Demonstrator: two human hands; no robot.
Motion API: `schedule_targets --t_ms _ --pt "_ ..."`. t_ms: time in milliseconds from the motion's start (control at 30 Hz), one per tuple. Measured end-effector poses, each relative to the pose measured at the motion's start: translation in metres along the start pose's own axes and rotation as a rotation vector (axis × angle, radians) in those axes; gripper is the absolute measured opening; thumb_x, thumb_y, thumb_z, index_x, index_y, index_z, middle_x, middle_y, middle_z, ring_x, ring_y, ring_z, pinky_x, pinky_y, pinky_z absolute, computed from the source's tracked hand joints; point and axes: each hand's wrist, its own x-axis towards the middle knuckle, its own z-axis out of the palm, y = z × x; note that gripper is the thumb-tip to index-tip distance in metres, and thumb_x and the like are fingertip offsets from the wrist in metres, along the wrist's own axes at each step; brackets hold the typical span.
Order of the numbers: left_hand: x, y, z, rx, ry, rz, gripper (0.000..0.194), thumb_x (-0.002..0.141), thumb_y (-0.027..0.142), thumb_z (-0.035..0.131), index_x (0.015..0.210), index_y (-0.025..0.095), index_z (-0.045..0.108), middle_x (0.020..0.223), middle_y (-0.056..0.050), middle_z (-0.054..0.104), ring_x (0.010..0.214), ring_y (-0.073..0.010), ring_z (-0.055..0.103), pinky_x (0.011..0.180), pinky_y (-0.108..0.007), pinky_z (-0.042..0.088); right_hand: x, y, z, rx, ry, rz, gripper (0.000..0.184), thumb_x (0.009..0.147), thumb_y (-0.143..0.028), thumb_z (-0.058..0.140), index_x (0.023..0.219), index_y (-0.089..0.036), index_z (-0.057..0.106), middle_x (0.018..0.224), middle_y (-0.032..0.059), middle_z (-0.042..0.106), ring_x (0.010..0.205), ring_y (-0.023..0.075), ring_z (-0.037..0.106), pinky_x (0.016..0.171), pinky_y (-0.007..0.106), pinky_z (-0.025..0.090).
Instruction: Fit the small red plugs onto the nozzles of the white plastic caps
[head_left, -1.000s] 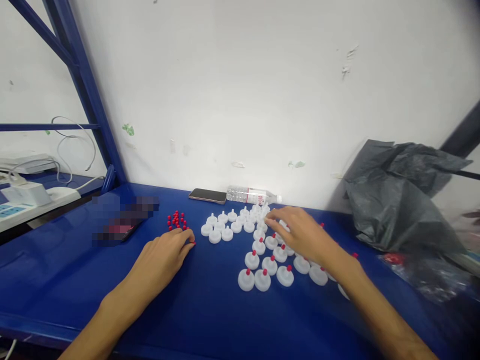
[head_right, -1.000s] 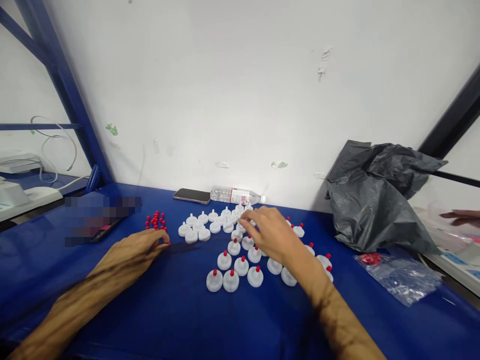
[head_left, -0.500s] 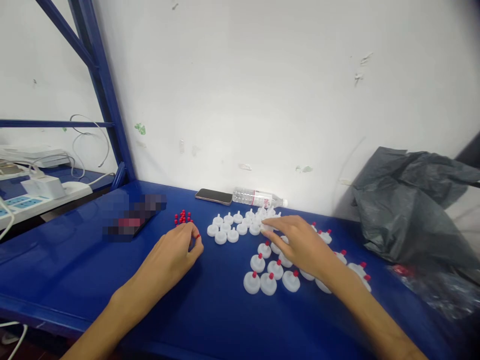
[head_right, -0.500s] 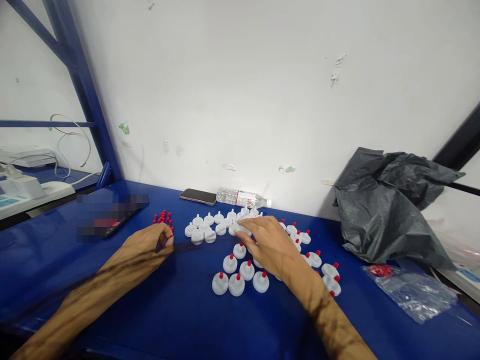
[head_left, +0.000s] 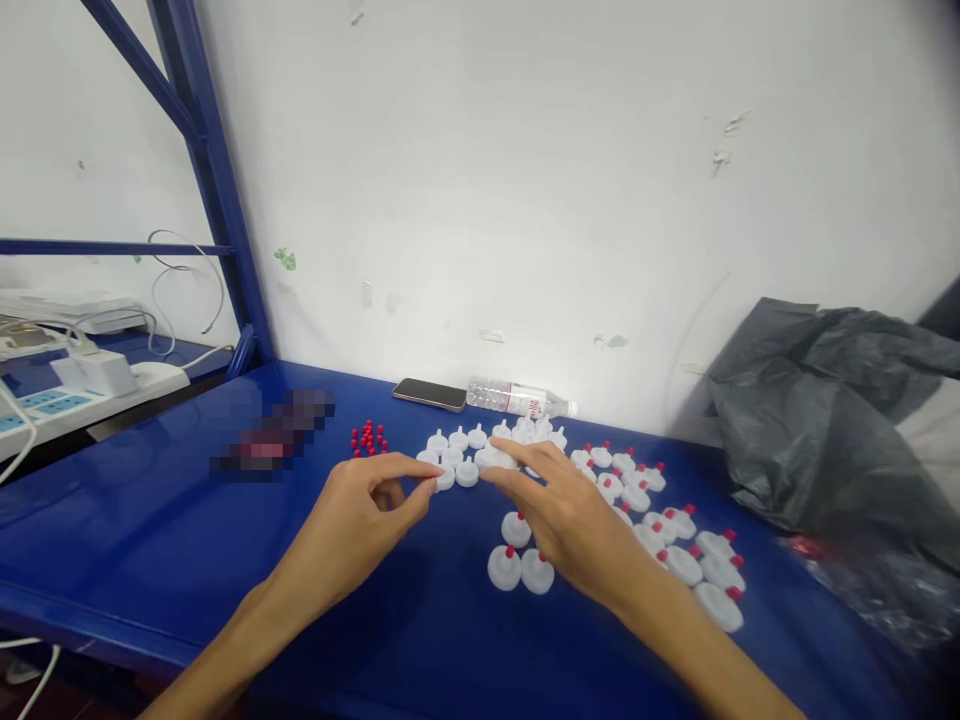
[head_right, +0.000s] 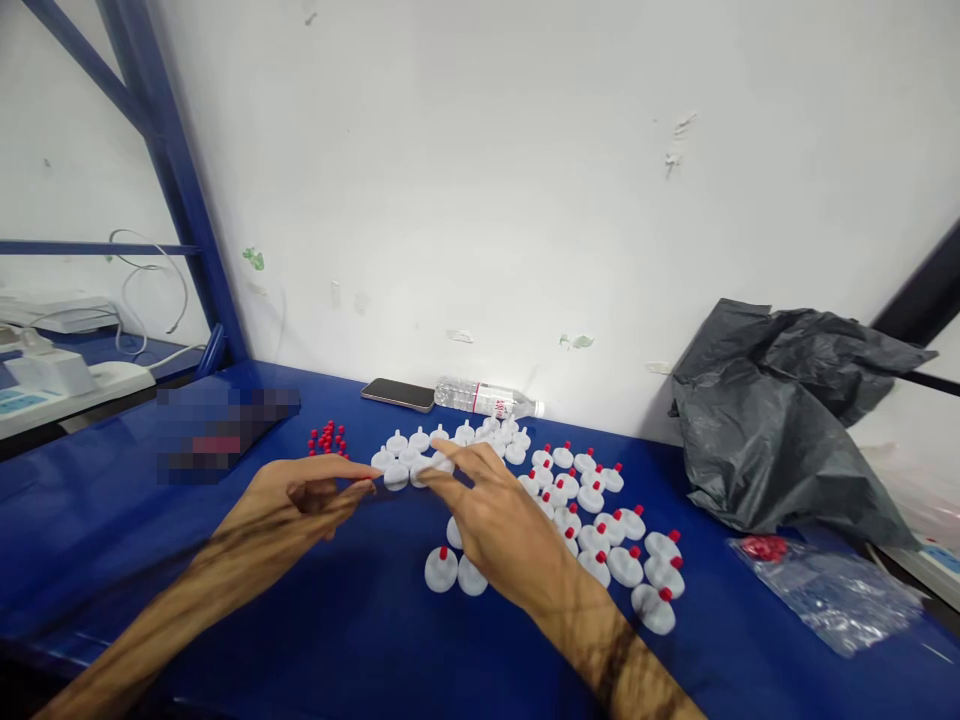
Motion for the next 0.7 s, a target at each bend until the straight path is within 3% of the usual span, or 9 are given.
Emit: schedule_targets --t_ms 133,267,467,700 --pt "-0.001 0.005 0.001 -0.087 -0.016 -0.073 0.043 0.092 0.057 0.067 0.109 0.02 0.08 0.055 0.003 0.062 0.051 -0.0157 0.058 0.051 -0.026 0.04 0.004 -0.009 0.001 0.02 -0.033 -0.074 0.058 0.082 0.004 0.049 0.127 -0.029 0.063 0.13 0.0091 0.075 0.123 0.0268 0.07 0.101 0.047 0.066" --pt "-0.001 0.015 0.001 -0.149 -0.045 -0.036 0.04 0.089 0.057 0.068 0.103 0.021 0.078 0.06 0.001 0.067 0.053 -0.0168 0.062 0.051 -0.027 0.042 0.005 -0.014 0.002 0.003 -0.063 -0.103 0.059 0.075 0.001 0.052 0.123 -0.031 0.064 0.131 0.0077 0.075 0.125 0.0267 0.07 0.102 0.045 0.066" --pt "-0.003 0.023 0.003 -0.18 -0.101 0.001 0.029 0.092 0.048 0.067 0.096 0.021 0.077 0.066 0.0 0.072 0.056 -0.0159 0.064 0.052 -0.026 0.045 0.002 -0.016 0.002 0.004 -0.062 -0.102 0.051 0.08 -0.001 0.052 0.121 -0.026 0.068 0.131 0.01 0.076 0.109 0.0227 0.076 0.091 0.036 0.069" --pt "-0.003 0.022 0.004 -0.196 -0.109 -0.029 0.029 0.09 0.049 0.069 0.097 0.022 0.078 0.066 0.0 0.073 0.057 -0.0173 0.066 0.051 -0.026 0.046 0.002 -0.017 0.001 -0.004 -0.07 -0.106 0.055 0.079 -0.001 0.051 0.123 -0.028 0.068 0.13 0.0095 0.076 0.113 0.0221 0.075 0.092 0.034 0.068"
